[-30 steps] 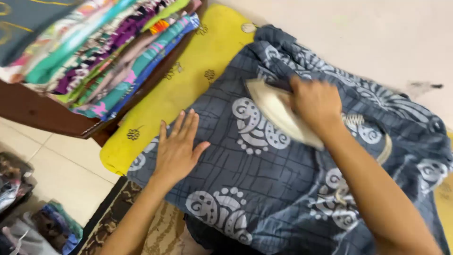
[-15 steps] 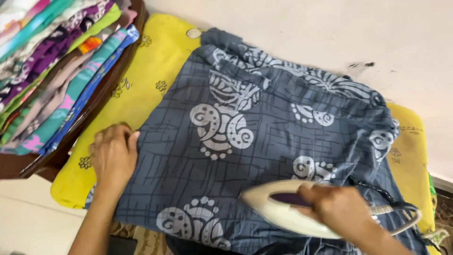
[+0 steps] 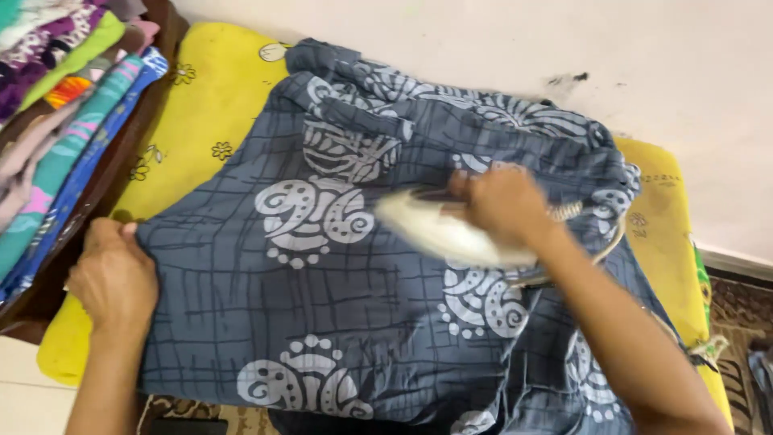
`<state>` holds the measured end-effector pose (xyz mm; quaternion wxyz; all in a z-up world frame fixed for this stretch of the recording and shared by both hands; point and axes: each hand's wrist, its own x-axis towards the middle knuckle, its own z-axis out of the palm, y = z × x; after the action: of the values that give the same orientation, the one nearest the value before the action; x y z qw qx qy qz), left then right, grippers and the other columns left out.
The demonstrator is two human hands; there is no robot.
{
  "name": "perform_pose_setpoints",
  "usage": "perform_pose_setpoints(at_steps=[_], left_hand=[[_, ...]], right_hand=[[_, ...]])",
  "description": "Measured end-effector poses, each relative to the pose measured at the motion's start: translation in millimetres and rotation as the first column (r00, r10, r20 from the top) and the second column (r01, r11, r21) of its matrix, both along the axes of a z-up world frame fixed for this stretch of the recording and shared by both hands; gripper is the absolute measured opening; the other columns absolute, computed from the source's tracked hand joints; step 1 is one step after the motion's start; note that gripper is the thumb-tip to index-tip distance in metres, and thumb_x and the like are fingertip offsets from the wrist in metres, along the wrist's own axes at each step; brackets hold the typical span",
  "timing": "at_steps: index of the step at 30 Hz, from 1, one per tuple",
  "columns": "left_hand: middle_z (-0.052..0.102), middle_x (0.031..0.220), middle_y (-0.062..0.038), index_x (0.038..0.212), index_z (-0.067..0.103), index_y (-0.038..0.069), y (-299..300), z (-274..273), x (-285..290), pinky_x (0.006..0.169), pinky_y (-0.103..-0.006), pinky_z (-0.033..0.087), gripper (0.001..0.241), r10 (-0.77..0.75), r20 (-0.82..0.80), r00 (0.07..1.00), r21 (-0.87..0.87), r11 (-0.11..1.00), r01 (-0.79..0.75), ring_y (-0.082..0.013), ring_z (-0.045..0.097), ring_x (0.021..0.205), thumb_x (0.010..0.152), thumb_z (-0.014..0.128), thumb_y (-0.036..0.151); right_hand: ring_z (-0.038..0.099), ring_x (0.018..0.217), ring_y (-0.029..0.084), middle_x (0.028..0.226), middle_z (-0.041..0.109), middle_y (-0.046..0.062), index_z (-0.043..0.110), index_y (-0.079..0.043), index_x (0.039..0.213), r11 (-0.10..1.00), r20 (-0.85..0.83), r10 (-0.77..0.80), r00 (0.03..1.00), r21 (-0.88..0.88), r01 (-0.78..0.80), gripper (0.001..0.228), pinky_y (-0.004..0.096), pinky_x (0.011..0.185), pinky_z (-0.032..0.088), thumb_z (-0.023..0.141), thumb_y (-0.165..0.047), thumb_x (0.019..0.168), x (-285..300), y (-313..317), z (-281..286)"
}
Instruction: The person irons a dark blue patterned garment on a yellow ironing board. They use a white electric iron to smooth the fabric, frequently adjusting the garment's position and flipping it over to iron different sections.
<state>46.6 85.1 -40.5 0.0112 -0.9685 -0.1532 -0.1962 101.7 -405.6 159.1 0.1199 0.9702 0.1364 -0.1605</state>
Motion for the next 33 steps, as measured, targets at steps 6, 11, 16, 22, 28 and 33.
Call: perform_pose_setpoints(at_steps=[6,11,16,22,28,33], left_hand=[[0.073,0.102,-0.016,0.114,0.055,0.007,9.8,-10.4,-0.1,0.054,-0.0562,0.051,0.027,-0.019,-0.005,1.0,0.087,0.996,0.019,-0.0452,0.07,0.066,0.126,0.062,0.03],[0.071,0.103,-0.018,0.114,0.056,0.007,6.7,-10.0,-0.9,0.055,-0.0593,0.05,0.023,-0.038,0.017,0.999,0.015,0.999,0.038,-0.0475,0.07,0.068,0.125,0.062,0.026],[0.068,0.099,-0.018,0.114,0.056,0.006,8.1,-11.7,-0.9,0.054,-0.0599,0.049,0.021,-0.07,0.052,0.996,0.008,0.998,0.069,-0.0455,0.07,0.072,0.125,0.061,0.023],[0.071,0.101,-0.011,0.114,0.06,0.011,16.6,-24.1,0.8,0.057,-0.0504,0.055,0.018,-0.041,0.034,0.999,0.119,0.992,0.037,-0.0382,0.073,0.07,0.125,0.062,0.026],[0.071,0.109,-0.016,0.123,0.063,0.008,33.7,-42.0,2.2,0.059,-0.0591,0.05,0.018,-0.087,0.049,0.995,0.043,0.996,0.085,-0.0458,0.073,0.075,0.131,0.06,0.024],[0.069,0.096,0.006,0.131,0.07,0.024,40.5,-62.9,-8.4,0.059,-0.0261,0.048,0.027,-0.079,0.104,0.991,0.291,0.956,0.046,-0.0139,0.067,0.071,0.152,0.055,0.033]], right_hand=[[0.065,0.048,0.029,0.063,0.061,-0.002,0.058,-0.019,0.096,0.848,0.068,0.484,0.872,0.207,-0.487,0.05,0.047,0.042,0.044,0.05,-0.068,0.101,-160.6,-26.1,-30.3],[0.05,0.034,0.008,0.053,0.057,-0.006,0.062,-0.023,0.1,0.992,0.172,0.108,0.979,-0.077,-0.096,0.025,0.023,0.026,0.041,0.047,-0.041,0.106,-90.3,-76.3,-37.8],[0.067,0.057,0.027,0.063,0.063,0.004,0.058,-0.016,0.098,0.985,0.22,-0.159,0.962,-0.036,0.171,0.061,0.043,0.058,0.06,0.043,-0.075,0.101,26.3,-49.7,-18.5],[0.063,0.053,0.025,0.062,0.061,0.006,0.065,-0.016,0.108,0.994,0.15,0.109,0.983,0.008,-0.111,0.037,0.041,0.041,0.051,0.056,-0.052,0.106,-20.2,2.5,-23.4],[0.069,0.058,0.034,0.058,0.067,0.007,0.069,-0.019,0.096,0.917,0.116,0.331,0.936,0.193,-0.348,0.055,0.049,0.047,0.049,0.059,-0.073,0.091,-116.2,-95.6,-6.6],[0.078,0.071,0.007,0.066,0.086,-0.012,0.064,-0.061,0.125,0.58,0.048,-0.786,0.617,-0.291,0.761,0.049,0.023,0.069,0.049,0.062,-0.072,0.078,-174.4,-228.7,104.0]])
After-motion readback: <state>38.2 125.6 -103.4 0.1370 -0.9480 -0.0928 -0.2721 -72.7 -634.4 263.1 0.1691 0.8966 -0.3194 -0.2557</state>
